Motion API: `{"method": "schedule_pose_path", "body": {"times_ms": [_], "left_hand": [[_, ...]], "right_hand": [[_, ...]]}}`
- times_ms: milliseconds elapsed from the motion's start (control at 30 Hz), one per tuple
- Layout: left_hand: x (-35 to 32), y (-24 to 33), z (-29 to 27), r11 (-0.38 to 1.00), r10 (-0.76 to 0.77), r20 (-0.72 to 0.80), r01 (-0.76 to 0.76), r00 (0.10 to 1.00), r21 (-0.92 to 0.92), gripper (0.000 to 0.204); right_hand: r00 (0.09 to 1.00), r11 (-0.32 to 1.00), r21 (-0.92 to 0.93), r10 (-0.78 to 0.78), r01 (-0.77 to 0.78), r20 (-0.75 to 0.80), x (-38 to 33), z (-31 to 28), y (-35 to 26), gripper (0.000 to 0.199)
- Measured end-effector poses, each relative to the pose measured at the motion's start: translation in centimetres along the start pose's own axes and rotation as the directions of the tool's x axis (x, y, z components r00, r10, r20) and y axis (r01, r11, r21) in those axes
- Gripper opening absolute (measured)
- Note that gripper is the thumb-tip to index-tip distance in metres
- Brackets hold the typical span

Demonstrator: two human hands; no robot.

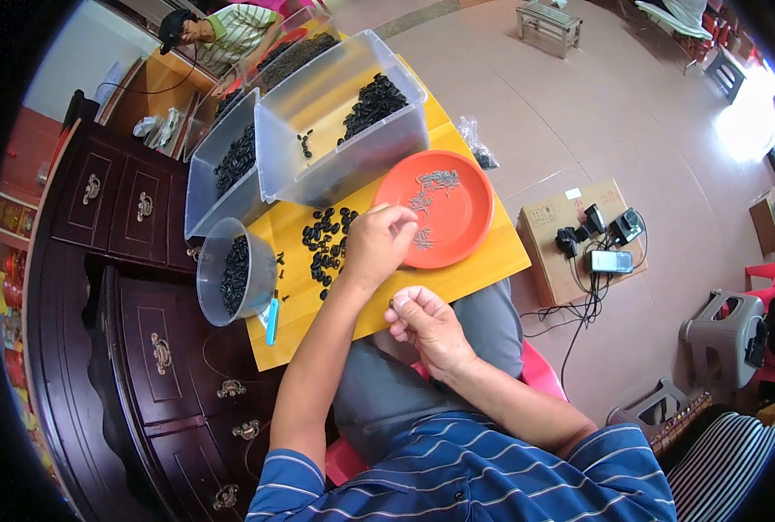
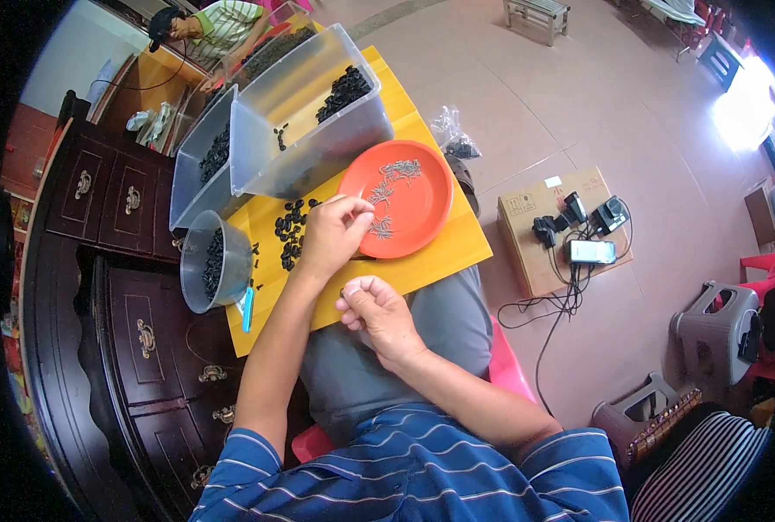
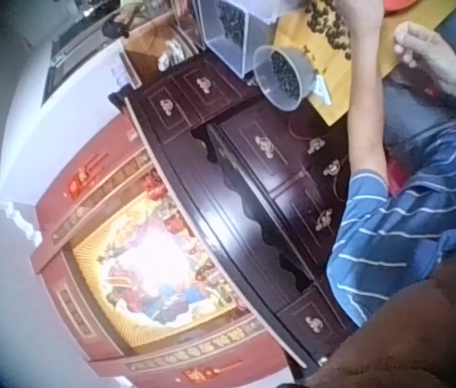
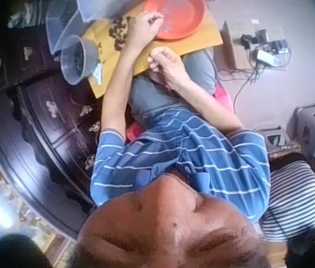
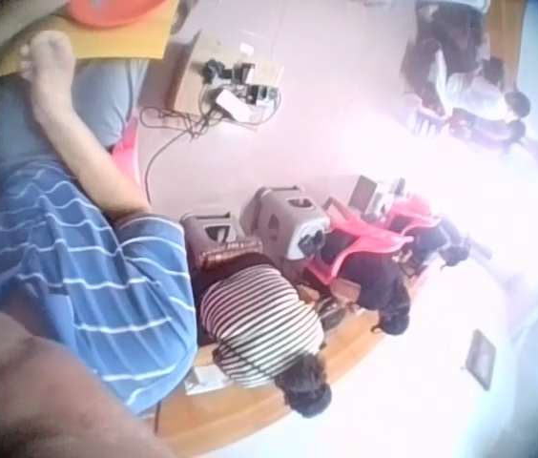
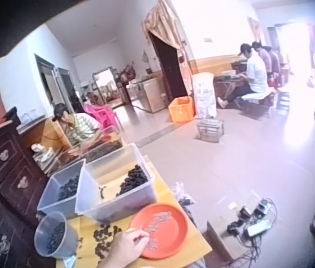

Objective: The person assembles components by taking plastic pieces and pins from containers and a plate, then fitting the pins into the plastic pieces by hand.

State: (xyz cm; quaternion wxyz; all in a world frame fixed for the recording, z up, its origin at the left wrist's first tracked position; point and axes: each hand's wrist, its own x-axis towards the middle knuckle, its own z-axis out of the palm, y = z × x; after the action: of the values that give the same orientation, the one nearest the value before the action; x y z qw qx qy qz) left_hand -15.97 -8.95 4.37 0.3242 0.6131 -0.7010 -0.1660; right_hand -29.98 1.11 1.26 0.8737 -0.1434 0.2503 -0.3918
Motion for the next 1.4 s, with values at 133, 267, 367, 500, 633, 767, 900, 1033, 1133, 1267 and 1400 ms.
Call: {"method": "schedule_pose_path", "body": {"times_ms": [133, 267, 367, 500, 633, 767, 900, 1033, 1133, 1267, 1400], "left_hand": [[2.5, -0.6, 2.6, 0.993, 0.041, 0.051, -0.046, 0.998, 0.107, 0.007], [4.2, -0.4, 4.2, 0.977, 0.115, 0.084, -0.128, 0.990, 0.170, 0.008], [5.2, -1.0, 4.8, 0.956, 0.187, 0.086, -0.201, 0.979, 0.212, 0.008], [5.7, -1.1, 5.2, 0.935, 0.224, 0.124, -0.249, 0.967, 0.252, 0.009], [5.9, -0.5, 5.2, 0.947, 0.193, 0.129, -0.219, 0.973, 0.236, 0.009], [6.2, -0.4, 5.8, 0.939, 0.205, 0.135, -0.234, 0.969, 0.252, 0.009], [6.6, -0.6, 6.1, 0.885, 0.227, 0.183, -0.281, 0.957, 0.371, 0.011], [6.5, -0.5, 6.1, 0.839, 0.241, 0.232, -0.322, 0.943, 0.438, 0.013], [6.1, -0.3, 5.3, 0.859, 0.193, 0.261, -0.291, 0.946, 0.421, 0.014], [5.0, 0.0, 4.2, 0.953, 0.216, 0.095, -0.231, 0.972, 0.194, 0.009], [3.7, 0.7, 3.0, 0.993, 0.116, 0.045, -0.116, 0.992, -0.016, 0.007]], "right_hand": [[0.999, 0.999, -0.012, -0.053, 0.053, -0.008, -0.3, 0.4, -0.2, 0.013], [0.998, 0.998, -0.013, -0.058, 0.057, -0.035, -0.6, 0.6, -0.6, 0.018], [0.998, 0.998, -0.003, -0.063, 0.063, -0.017, -0.5, 0.4, -0.6, 0.020], [0.999, 0.998, 0.021, -0.051, 0.051, 0.002, -0.3, 0.2, -0.6, 0.015], [1.000, 0.999, 0.020, -0.025, 0.025, 0.008, -0.1, -0.1, -0.5, 0.014], [1.000, 1.000, 0.009, -0.015, 0.015, -0.002, -0.1, 0.0, -0.5, 0.015], [1.000, 1.000, 0.023, -0.002, 0.001, 0.014, -0.1, -0.1, -0.4, 0.017], [1.000, 1.000, 0.004, 0.009, -0.009, 0.006, -0.2, 0.0, -0.6, 0.017], [1.000, 1.000, 0.013, 0.016, -0.017, 0.002, -0.3, 0.0, -0.6, 0.017], [1.000, 1.000, 0.013, 0.007, -0.007, 0.009, -0.2, 0.0, -0.5, 0.017], [1.000, 1.000, -0.018, 0.010, -0.010, 0.002, -0.3, 0.1, -0.8, 0.017]]}}
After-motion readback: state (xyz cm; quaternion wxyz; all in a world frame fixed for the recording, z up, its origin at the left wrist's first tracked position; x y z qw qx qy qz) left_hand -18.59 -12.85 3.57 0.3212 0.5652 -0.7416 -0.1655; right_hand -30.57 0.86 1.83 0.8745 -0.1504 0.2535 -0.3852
